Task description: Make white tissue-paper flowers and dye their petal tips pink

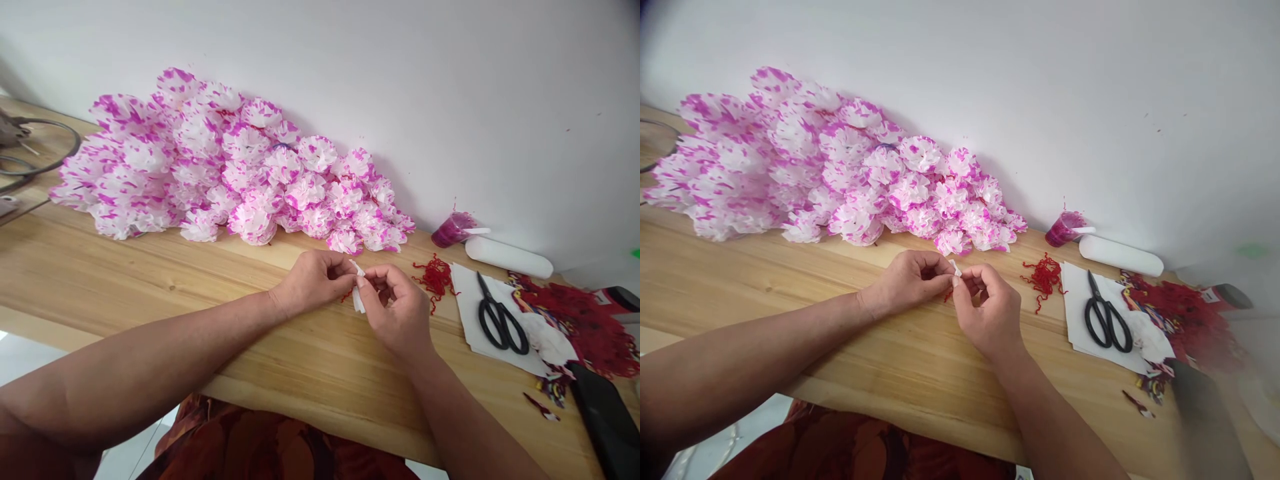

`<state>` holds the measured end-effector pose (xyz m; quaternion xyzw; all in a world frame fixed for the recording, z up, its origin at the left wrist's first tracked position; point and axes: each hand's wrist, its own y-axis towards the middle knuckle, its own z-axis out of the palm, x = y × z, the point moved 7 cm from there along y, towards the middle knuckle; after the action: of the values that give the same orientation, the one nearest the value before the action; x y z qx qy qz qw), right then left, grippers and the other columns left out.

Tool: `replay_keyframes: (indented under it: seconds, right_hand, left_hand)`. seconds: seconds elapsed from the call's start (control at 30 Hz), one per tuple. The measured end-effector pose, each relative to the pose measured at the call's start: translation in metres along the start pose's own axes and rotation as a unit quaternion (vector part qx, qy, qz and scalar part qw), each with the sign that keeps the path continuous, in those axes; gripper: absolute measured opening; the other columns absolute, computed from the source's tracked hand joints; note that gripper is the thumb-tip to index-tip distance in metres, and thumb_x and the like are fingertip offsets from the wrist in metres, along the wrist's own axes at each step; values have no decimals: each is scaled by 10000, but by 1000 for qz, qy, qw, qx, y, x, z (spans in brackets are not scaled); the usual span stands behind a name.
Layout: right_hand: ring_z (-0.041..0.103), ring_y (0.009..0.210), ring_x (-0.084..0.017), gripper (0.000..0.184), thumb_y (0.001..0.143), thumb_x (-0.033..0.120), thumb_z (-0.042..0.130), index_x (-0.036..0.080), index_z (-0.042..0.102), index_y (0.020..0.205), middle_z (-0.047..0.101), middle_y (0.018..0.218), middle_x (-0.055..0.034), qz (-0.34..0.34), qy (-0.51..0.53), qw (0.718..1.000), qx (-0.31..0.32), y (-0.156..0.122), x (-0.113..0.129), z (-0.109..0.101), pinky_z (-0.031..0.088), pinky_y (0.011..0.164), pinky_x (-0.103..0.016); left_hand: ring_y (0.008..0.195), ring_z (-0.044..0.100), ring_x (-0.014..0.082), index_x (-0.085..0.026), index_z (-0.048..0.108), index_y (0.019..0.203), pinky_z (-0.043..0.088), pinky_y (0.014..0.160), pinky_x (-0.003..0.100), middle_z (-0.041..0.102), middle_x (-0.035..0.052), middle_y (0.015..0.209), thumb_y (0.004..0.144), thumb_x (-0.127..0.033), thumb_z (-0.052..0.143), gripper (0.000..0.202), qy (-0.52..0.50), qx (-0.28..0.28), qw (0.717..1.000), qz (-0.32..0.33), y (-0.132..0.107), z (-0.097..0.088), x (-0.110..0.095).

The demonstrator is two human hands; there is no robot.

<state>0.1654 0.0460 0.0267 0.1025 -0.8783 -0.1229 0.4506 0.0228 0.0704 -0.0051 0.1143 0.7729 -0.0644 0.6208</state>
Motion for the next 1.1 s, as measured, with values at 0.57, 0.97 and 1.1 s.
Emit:
replay_keyframes:
  seconds: [0.57, 0.97, 1.1]
  right_hand:
    - [555, 524, -106, 207, 798, 369, 690, 180, 622, 749, 651, 632, -6, 161, 237, 956, 69, 4, -24, 14, 422, 455, -213]
    - [559, 564, -114, 163, 838, 347, 675, 192, 636, 810, 636, 659, 4, 113, 185, 975, 58, 3, -20, 11, 465, 535, -239]
    - [501, 543, -101, 133, 842, 305, 669, 195, 631, 779, 596, 635, 20, 73, 105, 991, 44, 1, -14, 8, 414, 518, -229]
  left_hand:
    - [589, 532, 105, -153, 623, 753, 401, 548, 220, 624, -1, 658, 811, -387, 660, 244, -59, 39, 996, -57, -1, 0, -1]
    - [571, 489, 96, -166, 588, 710, 348, 518, 215, 595, -17, 645, 803, -351, 636, 213, -52, 50, 996, -57, 0, 1, 3]
    - [581, 499, 102, -168, 589, 708, 354, 519, 216, 590, -14, 648, 791, -373, 647, 228, -44, 44, 996, -58, 0, 0, 4]
